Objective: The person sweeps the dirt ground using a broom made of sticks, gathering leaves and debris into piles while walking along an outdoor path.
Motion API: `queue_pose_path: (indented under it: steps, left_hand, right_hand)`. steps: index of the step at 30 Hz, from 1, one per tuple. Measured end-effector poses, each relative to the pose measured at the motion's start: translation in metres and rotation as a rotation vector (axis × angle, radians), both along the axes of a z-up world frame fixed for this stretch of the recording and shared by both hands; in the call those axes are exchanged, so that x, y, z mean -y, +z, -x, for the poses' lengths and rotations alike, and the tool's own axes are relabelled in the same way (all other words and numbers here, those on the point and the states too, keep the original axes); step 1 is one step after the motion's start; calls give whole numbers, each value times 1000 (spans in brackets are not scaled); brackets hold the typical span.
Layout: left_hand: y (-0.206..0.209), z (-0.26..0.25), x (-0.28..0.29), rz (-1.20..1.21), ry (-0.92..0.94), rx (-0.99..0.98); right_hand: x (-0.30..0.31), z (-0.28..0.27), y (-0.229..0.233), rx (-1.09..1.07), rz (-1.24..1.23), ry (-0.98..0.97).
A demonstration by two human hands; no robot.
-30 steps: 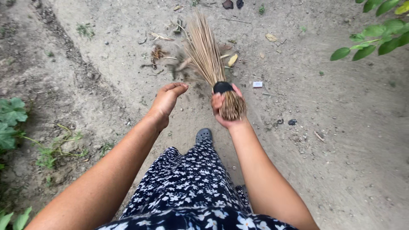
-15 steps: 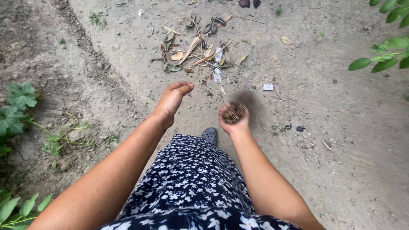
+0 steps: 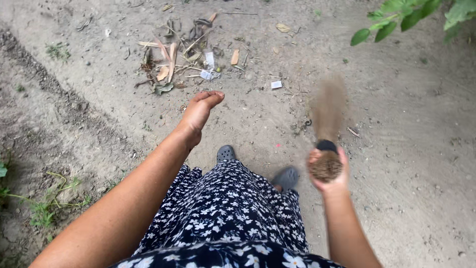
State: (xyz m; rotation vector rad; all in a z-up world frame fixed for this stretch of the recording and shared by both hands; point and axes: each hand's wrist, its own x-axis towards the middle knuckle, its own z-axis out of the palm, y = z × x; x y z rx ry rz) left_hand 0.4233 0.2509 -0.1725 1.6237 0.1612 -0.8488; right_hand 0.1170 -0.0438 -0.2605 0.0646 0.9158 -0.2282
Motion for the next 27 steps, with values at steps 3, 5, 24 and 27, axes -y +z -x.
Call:
queue_pose_path:
  steps: [3,5,24,27]
  left_hand:
    - [6,21,21,-31,-42,-34]
    - [12,33,36,-51,-34,-36]
    - [17,164,278,38,-125,76]
    - [18,171,280,-5,-90,53]
  right_hand:
    - [85,70,-49,-226,62,-231]
    - [134,82,-86,-323,100,-172]
    - [268,210,-26,18,113,-47]
    - [336,230,-85,-136,92,-173]
